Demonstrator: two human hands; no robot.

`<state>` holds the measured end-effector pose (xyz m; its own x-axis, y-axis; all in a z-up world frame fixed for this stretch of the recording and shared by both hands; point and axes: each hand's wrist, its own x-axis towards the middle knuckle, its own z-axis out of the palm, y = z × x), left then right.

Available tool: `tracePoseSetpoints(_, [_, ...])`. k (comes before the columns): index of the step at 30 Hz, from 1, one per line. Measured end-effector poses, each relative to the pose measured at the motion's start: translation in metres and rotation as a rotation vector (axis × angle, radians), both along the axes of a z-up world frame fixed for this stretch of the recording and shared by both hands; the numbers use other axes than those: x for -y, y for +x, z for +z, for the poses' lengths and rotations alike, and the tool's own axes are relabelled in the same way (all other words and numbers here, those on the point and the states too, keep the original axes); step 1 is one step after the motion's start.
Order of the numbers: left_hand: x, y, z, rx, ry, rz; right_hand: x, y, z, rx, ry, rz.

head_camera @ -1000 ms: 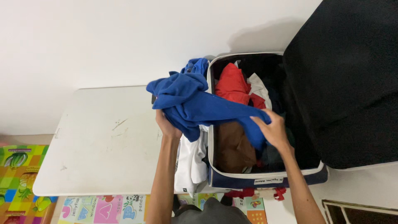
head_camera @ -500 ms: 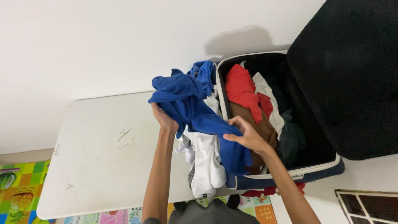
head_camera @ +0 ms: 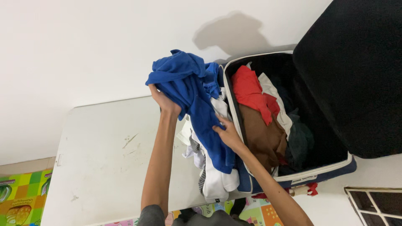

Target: The person unpacks a variety of folded and crumpled clothes from a blue suitcase placed on a white table. They remove items one by one, including shirts, pants, and other garments, and place them onto the table surface next to the suitcase.

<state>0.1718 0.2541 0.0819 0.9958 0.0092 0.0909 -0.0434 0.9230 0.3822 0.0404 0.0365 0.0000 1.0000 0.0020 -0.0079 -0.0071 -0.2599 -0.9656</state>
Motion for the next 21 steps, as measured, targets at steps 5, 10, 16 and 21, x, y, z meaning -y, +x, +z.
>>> tracePoseSetpoints(5, [0.034,0.044,-0.049,-0.162,0.387,-0.08,0.024,0.01,-0.027,0.171,-0.162,-0.323])
tracePoseSetpoints(10, [0.074,0.048,-0.151,0.101,1.674,-0.069,0.029,-0.002,-0.039,0.216,-0.464,-0.144])
tracePoseSetpoints(16, [0.077,0.007,-0.161,0.174,1.698,0.115,0.021,-0.002,0.013,0.094,-0.593,-0.025])
tracePoseSetpoints(21, [0.056,-0.021,-0.148,-0.012,1.681,-0.07,0.02,0.021,0.057,0.162,-0.549,-0.065])
